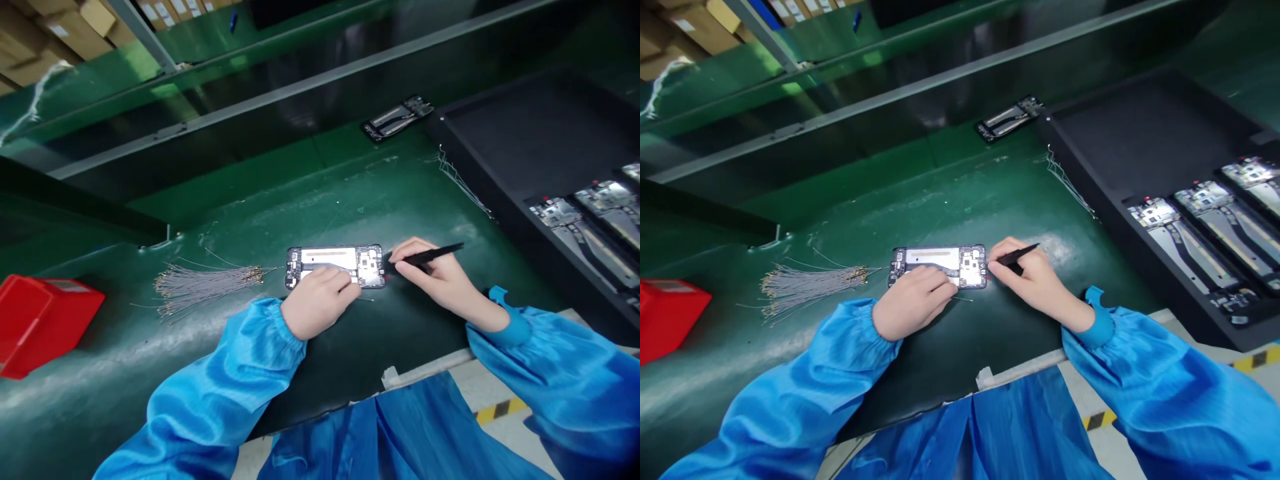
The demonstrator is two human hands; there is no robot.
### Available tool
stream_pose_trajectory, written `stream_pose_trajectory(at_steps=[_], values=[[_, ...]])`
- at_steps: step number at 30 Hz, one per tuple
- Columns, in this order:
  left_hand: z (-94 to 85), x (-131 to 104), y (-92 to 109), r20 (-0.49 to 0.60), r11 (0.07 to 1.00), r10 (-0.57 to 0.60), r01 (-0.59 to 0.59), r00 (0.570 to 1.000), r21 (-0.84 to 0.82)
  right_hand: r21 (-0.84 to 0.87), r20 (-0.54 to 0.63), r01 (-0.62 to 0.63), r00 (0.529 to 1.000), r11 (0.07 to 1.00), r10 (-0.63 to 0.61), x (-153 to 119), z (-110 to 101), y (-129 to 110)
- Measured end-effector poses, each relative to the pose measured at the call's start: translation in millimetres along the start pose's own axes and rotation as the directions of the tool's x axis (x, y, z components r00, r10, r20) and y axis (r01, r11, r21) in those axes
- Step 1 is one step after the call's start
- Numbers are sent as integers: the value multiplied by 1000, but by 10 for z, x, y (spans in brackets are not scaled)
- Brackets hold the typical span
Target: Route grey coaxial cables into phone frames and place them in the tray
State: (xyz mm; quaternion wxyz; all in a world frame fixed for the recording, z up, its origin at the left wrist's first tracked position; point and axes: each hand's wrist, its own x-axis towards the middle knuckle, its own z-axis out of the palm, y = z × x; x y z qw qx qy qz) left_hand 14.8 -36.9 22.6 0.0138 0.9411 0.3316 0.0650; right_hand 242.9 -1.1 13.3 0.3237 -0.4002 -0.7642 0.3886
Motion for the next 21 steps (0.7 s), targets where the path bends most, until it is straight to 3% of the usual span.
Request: stream_pose_trajectory(at_steps=[10,21], values=[[150,129,125,-205,990,-137,130,969,-46,95,62,-70,996,993,64,-118,47,-30],[160,120,133,-212,994,-113,110,971,-27,98,95,-74,993,992,65,-107,55,-76]])
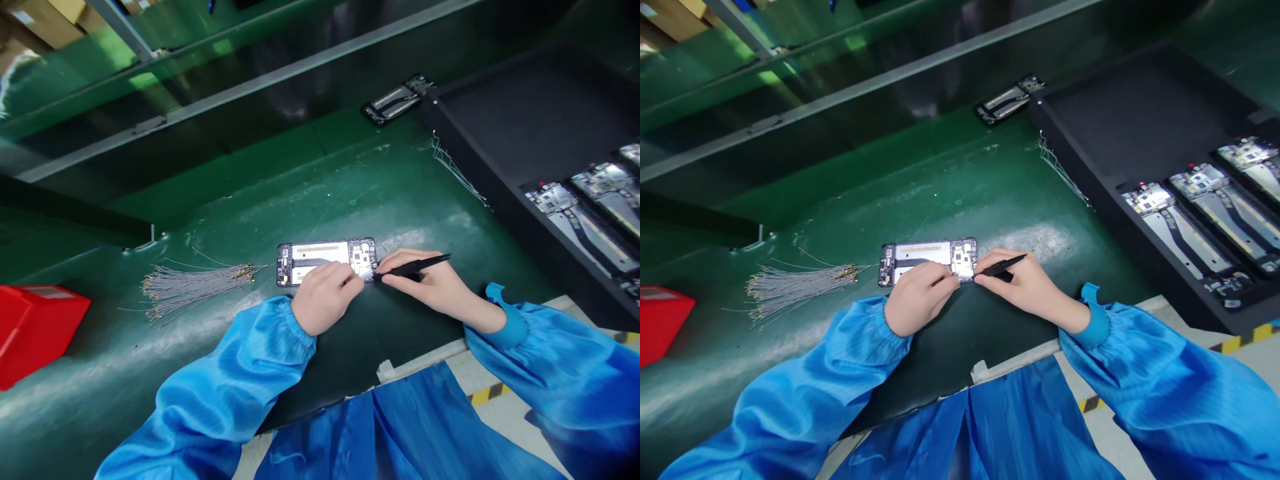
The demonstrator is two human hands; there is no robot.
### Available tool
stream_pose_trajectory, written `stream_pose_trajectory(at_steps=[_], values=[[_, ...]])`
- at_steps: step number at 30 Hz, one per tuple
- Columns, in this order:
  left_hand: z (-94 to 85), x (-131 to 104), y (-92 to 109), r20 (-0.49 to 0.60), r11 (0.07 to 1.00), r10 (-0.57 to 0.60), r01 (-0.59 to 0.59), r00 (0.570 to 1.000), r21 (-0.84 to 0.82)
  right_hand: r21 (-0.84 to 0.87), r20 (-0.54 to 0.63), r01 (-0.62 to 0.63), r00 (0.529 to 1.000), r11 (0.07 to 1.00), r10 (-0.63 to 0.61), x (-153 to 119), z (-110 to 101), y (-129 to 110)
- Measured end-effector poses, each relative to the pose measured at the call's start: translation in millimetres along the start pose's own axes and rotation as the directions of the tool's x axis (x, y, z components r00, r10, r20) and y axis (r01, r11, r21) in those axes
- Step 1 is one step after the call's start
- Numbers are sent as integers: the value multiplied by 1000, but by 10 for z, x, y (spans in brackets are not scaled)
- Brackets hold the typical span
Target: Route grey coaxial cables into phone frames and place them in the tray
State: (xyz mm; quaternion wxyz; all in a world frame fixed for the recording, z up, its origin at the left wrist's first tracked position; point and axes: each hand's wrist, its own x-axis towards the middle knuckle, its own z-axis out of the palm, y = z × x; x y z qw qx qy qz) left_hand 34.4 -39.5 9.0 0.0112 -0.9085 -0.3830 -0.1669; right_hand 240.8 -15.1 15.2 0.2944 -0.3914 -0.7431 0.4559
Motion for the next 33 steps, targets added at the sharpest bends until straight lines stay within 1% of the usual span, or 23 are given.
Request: stream_pose_trajectory(at_steps=[8,10,14,16,17,20,22,33], values=[[1,-7,-1,4,1000,2,-1,1000,-7,-23,4,18,1000,1000,-18,8,0,-1],[0,-3,1,6,1000,2,-2,1000,-5,-37,9,57,998,998,-56,-3,6,-3],[-6,6,3,16,1000,3,-3,1000,6,-77,34,202,979,976,-200,-22,28,-7],[-10,7,3,26,1000,-1,1,1000,5,-86,41,231,973,969,-229,-18,35,-4],[-12,7,3,35,1000,-4,4,999,1,-82,38,217,976,973,-215,-12,35,-1],[-11,6,4,57,1000,-25,25,998,-10,-59,19,113,994,992,-112,11,30,12],[-8,8,4,58,999,-36,37,998,-12,-53,5,68,998,996,-68,22,26,21],[-6,12,1,47,999,-34,36,998,-33,-31,0,61,998,998,-61,22,21,11]])
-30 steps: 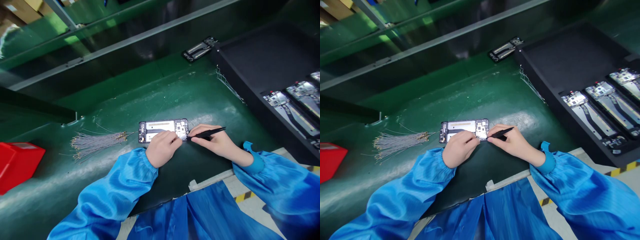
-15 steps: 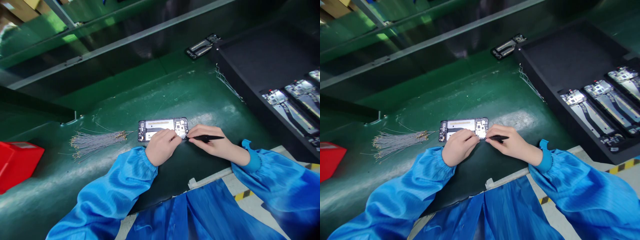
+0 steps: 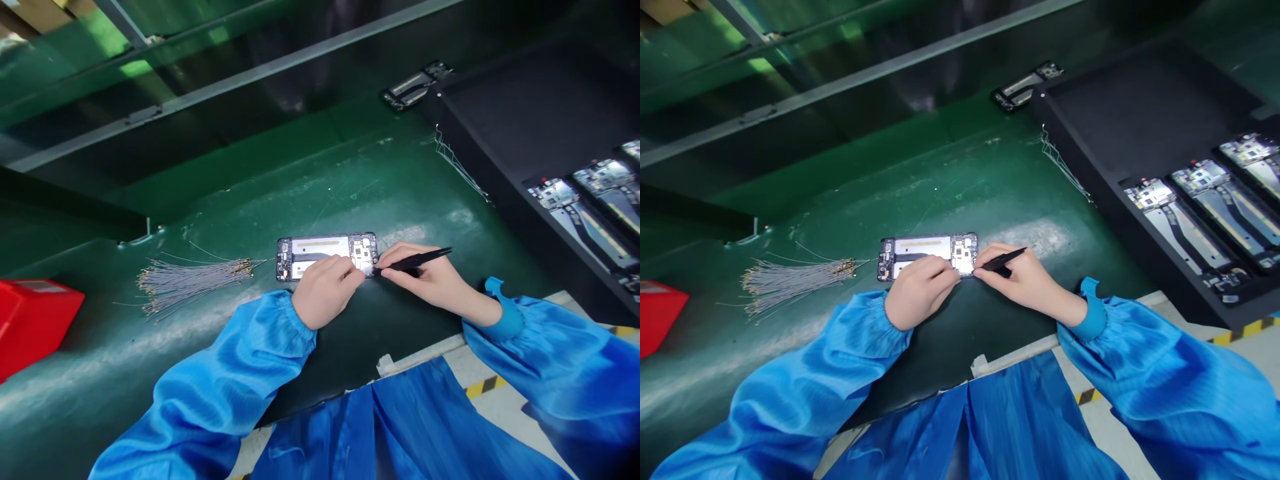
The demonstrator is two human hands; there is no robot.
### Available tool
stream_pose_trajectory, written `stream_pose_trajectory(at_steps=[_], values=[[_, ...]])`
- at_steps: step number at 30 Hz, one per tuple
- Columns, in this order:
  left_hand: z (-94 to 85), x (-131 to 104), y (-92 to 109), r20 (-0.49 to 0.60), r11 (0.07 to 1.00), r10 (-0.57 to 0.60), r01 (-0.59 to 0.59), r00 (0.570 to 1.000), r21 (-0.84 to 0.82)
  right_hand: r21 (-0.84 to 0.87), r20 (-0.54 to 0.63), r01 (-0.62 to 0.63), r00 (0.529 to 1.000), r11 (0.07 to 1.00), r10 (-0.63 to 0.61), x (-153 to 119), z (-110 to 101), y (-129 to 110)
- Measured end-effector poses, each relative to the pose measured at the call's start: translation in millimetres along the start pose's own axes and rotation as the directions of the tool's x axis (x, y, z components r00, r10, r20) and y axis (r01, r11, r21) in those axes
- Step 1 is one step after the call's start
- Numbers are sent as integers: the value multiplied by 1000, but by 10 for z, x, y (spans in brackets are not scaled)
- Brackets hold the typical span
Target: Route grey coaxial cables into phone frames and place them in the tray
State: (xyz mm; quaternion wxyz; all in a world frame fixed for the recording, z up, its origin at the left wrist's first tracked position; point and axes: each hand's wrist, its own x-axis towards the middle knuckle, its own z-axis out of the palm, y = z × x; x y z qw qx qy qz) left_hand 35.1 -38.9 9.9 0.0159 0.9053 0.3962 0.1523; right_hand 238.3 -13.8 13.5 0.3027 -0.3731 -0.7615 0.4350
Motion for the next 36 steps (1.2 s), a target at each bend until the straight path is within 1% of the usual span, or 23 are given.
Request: stream_pose_trajectory(at_steps=[4,9,11,14,15,17,18,20,22,24,26,30,36], values=[[6,0,2,3,1000,2,-2,1000,-3,-25,18,43,999,999,-43,-17,9,-7],[8,-1,-9,25,1000,0,0,1000,-14,-104,64,215,976,971,-209,-56,43,-1],[10,3,-20,38,999,-3,5,999,-41,-116,77,256,966,960,-249,-50,33,-2],[18,20,-36,54,993,-45,51,997,-110,-132,85,246,968,960,-236,13,-25,6],[22,28,-38,57,988,-67,74,996,-132,-164,83,236,971,958,-225,49,-50,14],[30,45,-37,60,980,-106,115,993,-162,-284,85,235,972,930,-220,134,-90,40],[34,52,-34,59,977,-121,129,991,-170,-346,102,249,968,905,-227,178,-100,56],[43,63,-26,52,972,-140,147,989,-181,-418,178,296,954,859,-242,251,-97,87],[51,70,-20,47,969,-152,158,987,-190,-424,265,326,937,845,-229,294,-75,108],[55,75,-18,46,967,-156,162,987,-195,-419,312,310,932,853,-186,308,-51,116],[53,76,-18,40,966,-155,160,987,-203,-425,321,285,935,859,-151,309,-36,113],[35,45,-16,22,956,-149,150,989,-252,-427,307,274,940,862,-147,305,-23,101],[33,-55,-7,-1,939,-77,72,997,-337,-375,313,266,938,888,-149,305,-32,116]])
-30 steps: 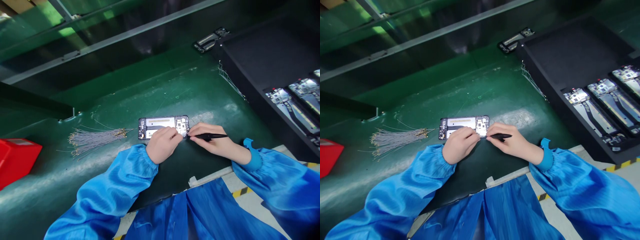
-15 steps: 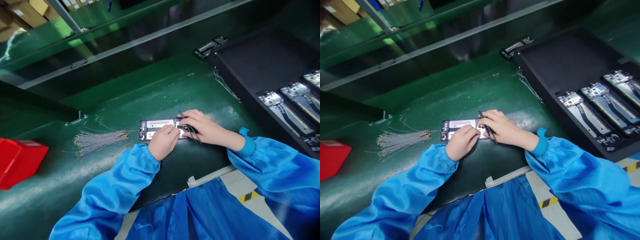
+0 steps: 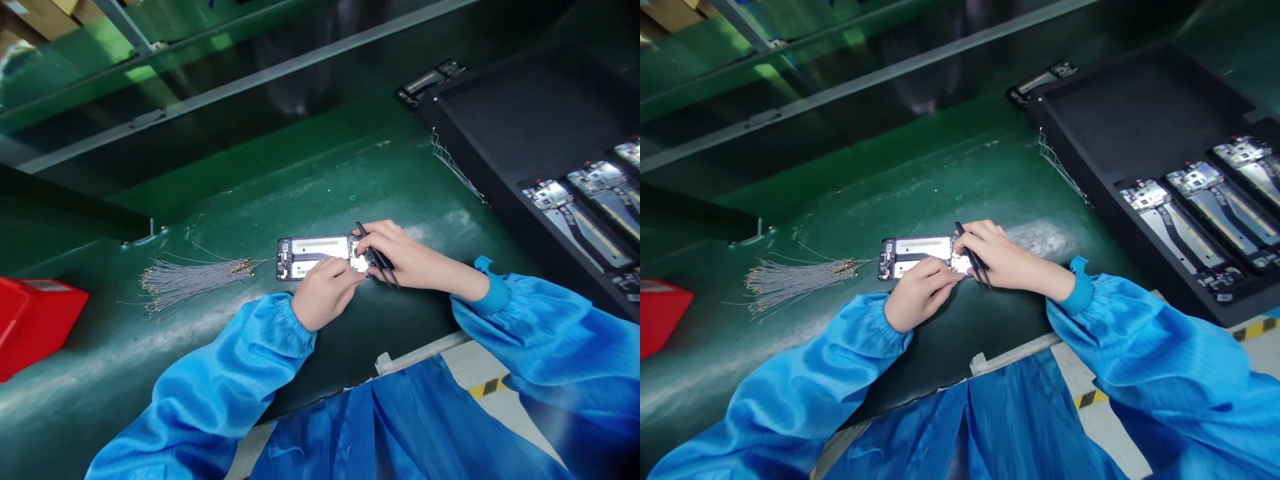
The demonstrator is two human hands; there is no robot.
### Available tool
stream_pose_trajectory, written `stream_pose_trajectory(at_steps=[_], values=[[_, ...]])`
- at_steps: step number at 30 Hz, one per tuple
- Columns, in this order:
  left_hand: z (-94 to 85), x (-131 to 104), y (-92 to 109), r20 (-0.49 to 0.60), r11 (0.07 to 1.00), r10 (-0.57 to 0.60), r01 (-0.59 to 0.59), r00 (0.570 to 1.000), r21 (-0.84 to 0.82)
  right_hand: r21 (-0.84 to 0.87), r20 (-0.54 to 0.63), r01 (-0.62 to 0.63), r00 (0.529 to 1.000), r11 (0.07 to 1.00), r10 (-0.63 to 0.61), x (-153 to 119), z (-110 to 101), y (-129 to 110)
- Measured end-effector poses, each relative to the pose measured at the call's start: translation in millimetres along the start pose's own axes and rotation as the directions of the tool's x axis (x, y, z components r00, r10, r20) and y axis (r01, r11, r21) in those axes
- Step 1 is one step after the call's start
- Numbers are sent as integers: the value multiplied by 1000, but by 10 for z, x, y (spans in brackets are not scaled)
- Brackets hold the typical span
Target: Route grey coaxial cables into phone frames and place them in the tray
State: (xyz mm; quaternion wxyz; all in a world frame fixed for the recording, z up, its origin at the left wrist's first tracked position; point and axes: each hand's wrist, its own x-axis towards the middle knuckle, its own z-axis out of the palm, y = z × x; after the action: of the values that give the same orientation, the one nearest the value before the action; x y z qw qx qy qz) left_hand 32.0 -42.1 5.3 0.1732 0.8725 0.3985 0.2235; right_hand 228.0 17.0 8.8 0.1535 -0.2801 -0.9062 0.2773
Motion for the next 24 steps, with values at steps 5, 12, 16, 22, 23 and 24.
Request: stream_pose_trajectory(at_steps=[5,12,16,22,23,24], values=[[11,-13,-11,-8,999,3,-3,1000,-47,38,38,-8,999,999,7,16,-33,43],[-11,-4,25,-7,998,-23,22,1000,-67,67,56,-10,998,998,6,38,-67,58],[-19,-12,49,-13,999,-9,8,1000,-47,65,47,-7,999,998,4,31,-66,51],[-8,-16,61,-12,1000,10,-10,1000,-11,-6,75,-43,996,999,44,73,-83,-18],[-5,-15,64,-10,1000,13,-13,1000,-6,-34,88,-58,994,998,61,90,-85,-36],[-2,-13,68,-7,1000,12,-12,1000,-1,-63,102,-70,992,996,77,109,-86,-53]])
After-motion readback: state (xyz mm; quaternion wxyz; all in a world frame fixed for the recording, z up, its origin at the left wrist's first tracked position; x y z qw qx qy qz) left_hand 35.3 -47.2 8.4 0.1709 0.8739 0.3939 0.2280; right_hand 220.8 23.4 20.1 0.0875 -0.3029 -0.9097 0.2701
